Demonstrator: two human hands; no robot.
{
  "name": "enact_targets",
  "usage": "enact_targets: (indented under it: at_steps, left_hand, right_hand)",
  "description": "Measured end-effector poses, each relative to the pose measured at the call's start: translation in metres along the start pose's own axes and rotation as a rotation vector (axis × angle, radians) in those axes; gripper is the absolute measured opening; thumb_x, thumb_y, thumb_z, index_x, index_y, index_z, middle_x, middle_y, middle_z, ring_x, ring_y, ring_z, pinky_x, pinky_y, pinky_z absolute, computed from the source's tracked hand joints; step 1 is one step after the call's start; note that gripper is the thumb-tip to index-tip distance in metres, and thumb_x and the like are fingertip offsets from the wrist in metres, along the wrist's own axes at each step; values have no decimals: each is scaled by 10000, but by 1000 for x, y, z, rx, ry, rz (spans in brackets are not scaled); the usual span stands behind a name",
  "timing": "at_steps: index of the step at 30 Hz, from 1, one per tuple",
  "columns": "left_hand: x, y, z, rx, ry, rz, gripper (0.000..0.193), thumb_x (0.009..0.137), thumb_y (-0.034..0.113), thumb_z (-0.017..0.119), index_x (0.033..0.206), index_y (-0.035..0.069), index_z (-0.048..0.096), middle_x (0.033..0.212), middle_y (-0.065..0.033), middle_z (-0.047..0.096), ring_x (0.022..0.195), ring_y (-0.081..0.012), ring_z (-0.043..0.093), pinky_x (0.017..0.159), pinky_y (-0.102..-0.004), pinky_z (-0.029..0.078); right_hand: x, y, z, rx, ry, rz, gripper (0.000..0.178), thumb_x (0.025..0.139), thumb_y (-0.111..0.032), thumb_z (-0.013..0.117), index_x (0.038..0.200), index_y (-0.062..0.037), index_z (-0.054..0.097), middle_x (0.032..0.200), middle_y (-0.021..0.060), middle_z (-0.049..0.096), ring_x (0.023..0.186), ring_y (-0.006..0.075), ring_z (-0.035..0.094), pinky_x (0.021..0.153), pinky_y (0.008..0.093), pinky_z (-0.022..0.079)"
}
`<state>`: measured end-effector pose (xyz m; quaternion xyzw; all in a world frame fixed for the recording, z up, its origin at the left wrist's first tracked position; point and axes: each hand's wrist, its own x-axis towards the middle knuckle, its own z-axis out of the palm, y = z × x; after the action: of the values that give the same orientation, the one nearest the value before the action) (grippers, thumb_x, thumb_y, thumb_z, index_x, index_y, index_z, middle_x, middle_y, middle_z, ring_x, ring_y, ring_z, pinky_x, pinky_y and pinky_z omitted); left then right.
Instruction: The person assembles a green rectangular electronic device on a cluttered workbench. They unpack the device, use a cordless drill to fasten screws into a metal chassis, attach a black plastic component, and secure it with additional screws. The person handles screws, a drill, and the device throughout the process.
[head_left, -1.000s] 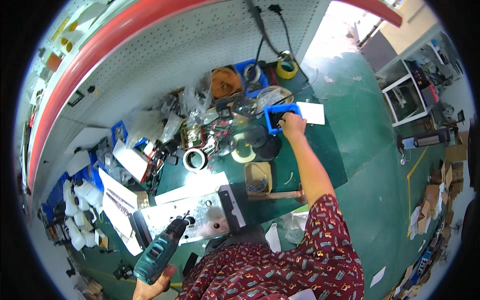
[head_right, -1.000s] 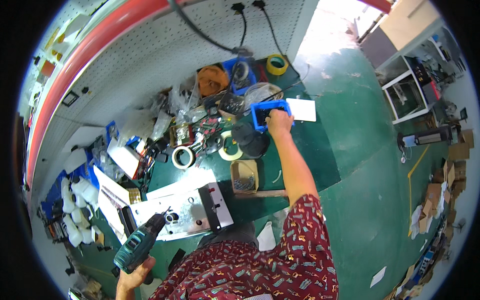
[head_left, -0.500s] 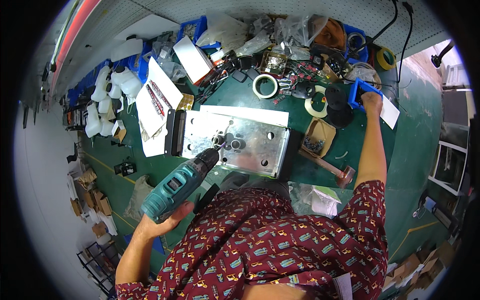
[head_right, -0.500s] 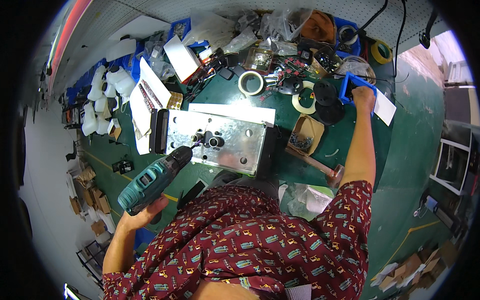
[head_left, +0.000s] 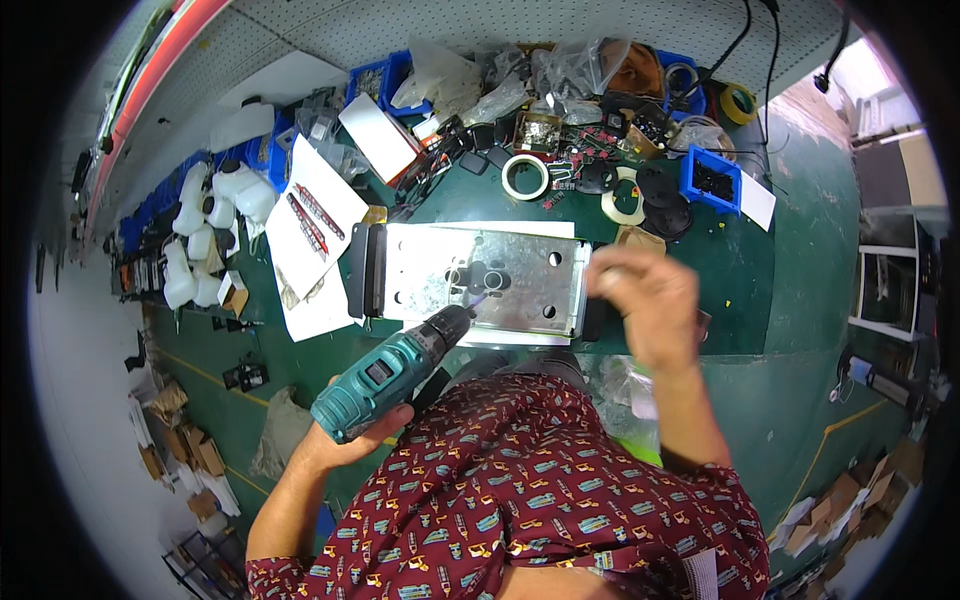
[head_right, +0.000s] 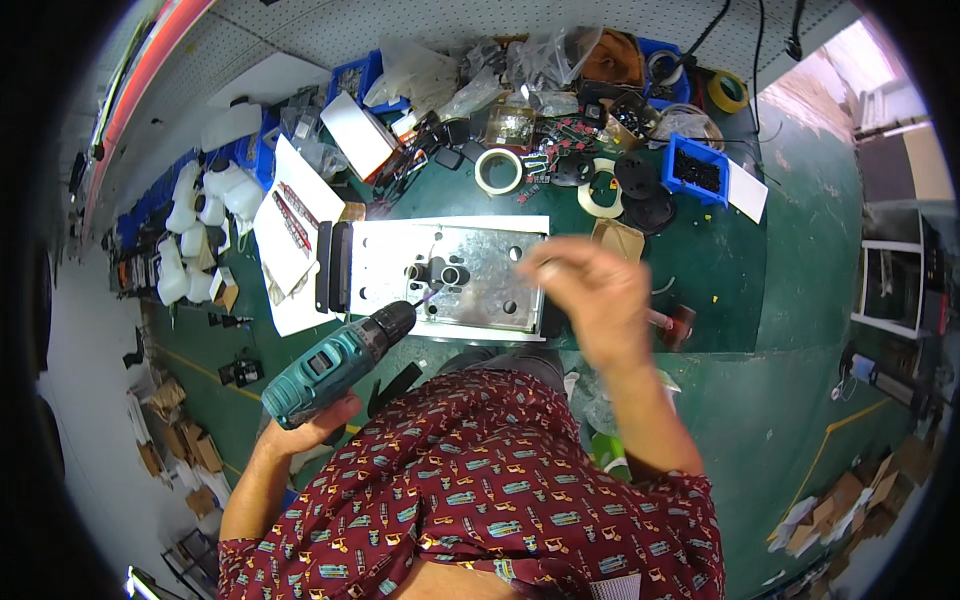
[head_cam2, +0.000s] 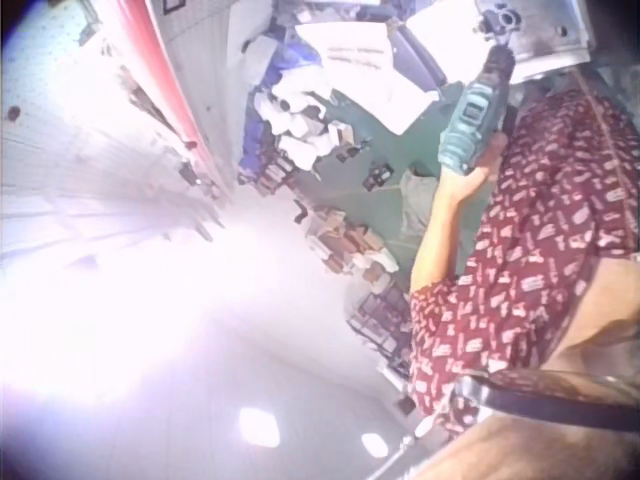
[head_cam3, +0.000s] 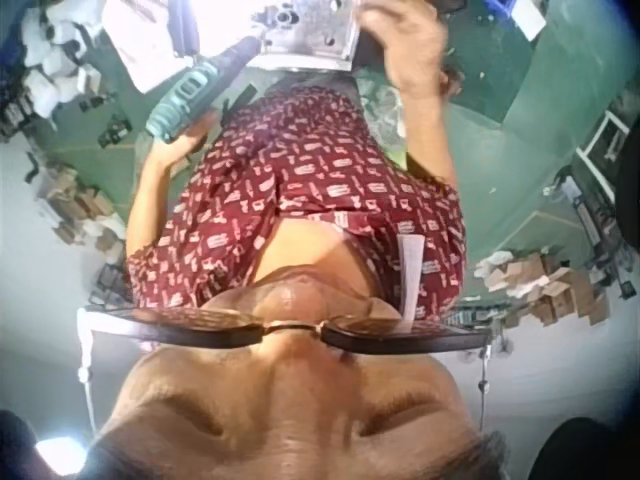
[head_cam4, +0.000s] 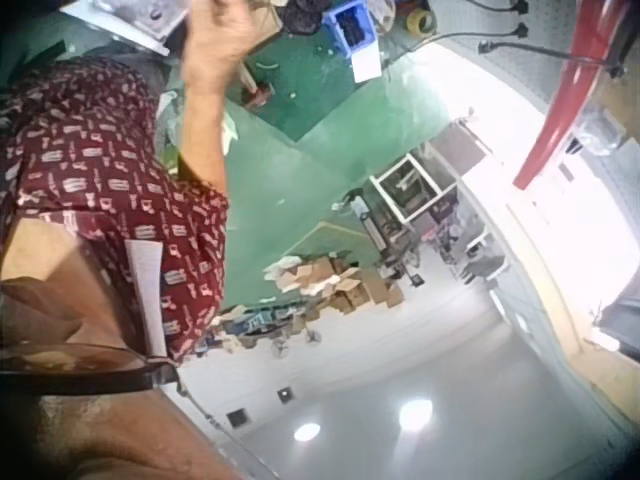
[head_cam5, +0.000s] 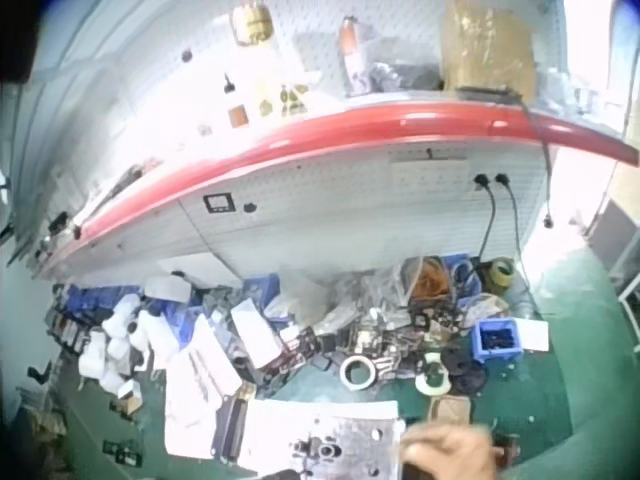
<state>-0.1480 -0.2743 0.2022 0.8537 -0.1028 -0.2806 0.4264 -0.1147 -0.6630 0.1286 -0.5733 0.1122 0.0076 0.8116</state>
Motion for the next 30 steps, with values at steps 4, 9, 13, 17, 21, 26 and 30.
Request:
enact_targets:
  at_steps: [4, 9, 13, 17, 21, 26, 30]
  left_hand:
    - [1, -2, -4, -41, -72, -11, 112, 914, 76, 800, 988, 71, 716, 868, -8, 692, 781, -150, 656, 704, -337, 531]
    - [-2, -11, -5, -89, -72, 38, 177, 892, 106, 833, 1028, 67, 727, 883, -33, 715, 796, -175, 685, 714, -345, 546]
    - [-2, -19, -7, -42, -71, 111, 257, 881, 165, 855, 1075, 51, 730, 899, -96, 745, 785, -249, 719, 721, -380, 569]
    - [1, -14, -10, -72, -88, 104, 296, 877, 167, 858, 1119, 51, 732, 945, -110, 752, 817, -269, 722, 742, -392, 571]
    - [3, -19, -14, 5, -119, 146, 309, 872, 167, 860, 1129, 50, 734, 955, -120, 755, 826, -286, 723, 754, -392, 572]
    - [5, -29, -22, 204, -152, 291, 343, 853, 155, 864, 1136, 23, 722, 958, -136, 753, 825, -318, 738, 751, -399, 578]
    - [21, -11, -29, 128, -234, 197, 418, 783, 107, 839, 1139, -47, 682, 931, -174, 739, 798, -377, 755, 724, -402, 586]
  right_hand:
    - [-35, 59, 52, 410, 11, 265, 184, 978, 1, 705, 1158, 34, 722, 1116, 145, 765, 1015, 228, 763, 862, 351, 657]
    - [-43, 97, 68, 784, 43, 509, 187, 996, -65, 715, 1178, -21, 698, 1171, 147, 748, 1099, 277, 744, 942, 401, 638]
    - [-48, 108, 75, 886, 66, 576, 162, 1002, -89, 719, 1157, -45, 702, 1181, 146, 742, 1139, 283, 725, 994, 422, 615]
    - [-49, 111, 81, 895, 77, 568, 170, 1010, -114, 716, 1171, -61, 707, 1180, 125, 744, 1100, 255, 730, 990, 405, 613]
    - [-48, 113, 85, 893, 86, 558, 178, 1018, -134, 710, 1184, -71, 711, 1181, 104, 746, 1073, 225, 730, 971, 384, 617]
    - [-47, 109, 81, 860, 37, 608, 172, 1025, -150, 705, 1181, -78, 717, 1158, 90, 750, 1066, 212, 723, 965, 373, 615]
    - [-45, 112, 86, 883, 42, 720, 164, 1039, -179, 695, 1181, -99, 711, 1155, 87, 753, 1070, 201, 715, 962, 377, 605]
